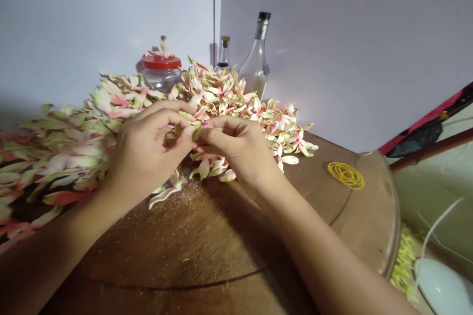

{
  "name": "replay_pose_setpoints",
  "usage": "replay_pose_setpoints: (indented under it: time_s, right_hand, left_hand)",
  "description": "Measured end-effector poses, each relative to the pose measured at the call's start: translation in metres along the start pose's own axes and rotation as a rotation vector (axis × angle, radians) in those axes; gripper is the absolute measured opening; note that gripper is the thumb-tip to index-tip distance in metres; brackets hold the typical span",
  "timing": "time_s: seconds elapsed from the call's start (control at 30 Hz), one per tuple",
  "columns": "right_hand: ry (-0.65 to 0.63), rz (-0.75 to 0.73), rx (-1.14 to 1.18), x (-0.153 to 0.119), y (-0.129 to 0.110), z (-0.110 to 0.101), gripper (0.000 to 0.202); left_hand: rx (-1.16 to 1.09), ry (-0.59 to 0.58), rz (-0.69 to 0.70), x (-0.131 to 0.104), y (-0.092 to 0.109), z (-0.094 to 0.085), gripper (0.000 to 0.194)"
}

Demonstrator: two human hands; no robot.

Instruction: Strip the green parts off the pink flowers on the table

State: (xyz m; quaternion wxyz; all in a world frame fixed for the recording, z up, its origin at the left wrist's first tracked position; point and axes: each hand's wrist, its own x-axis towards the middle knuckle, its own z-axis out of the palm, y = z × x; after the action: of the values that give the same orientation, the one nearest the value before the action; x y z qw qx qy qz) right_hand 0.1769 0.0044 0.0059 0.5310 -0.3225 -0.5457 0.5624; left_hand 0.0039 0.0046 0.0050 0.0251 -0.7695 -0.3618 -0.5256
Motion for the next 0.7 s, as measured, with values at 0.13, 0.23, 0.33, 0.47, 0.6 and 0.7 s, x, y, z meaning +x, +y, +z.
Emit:
replay_pose_setpoints:
  time_s: [0.13,0.23,0.33,0.47,0.6,0.7]
  right_hand:
    - [0.06,0.01,0.112,0.0014,-0.0011,0.0,0.005]
    - [0.042,0.036,0.157,0.0002,-0.0022,0.0018,0.005]
    - [0.009,0.041,0.139,-0.0015,-0.0019,0.0036,0.005]
    - [-0.024,0.03,0.129,-0.0021,-0.0012,0.0037,0.005]
    - [-0.009,0.014,0.115,-0.0018,-0.0027,0.0034,0.006]
    - [0.005,-0.009,0.073,-0.0014,-0.0036,0.0029,0.004]
  left_hand:
    - [-0.042,0.125,-0.136,0.0014,-0.0056,-0.0034,0.012]
    - [-0.031,0.125,-0.115,0.0032,-0.0071,-0.0053,0.012]
    - [0.034,0.077,0.053,0.0036,-0.0055,-0.004,0.019]
    - [0.132,0.023,0.218,0.003,-0.0022,-0.0037,0.026]
    - [0.076,-0.015,0.149,0.0024,-0.0008,-0.007,0.019]
    - [0.017,-0.055,0.087,0.0031,-0.0029,-0.0088,0.004]
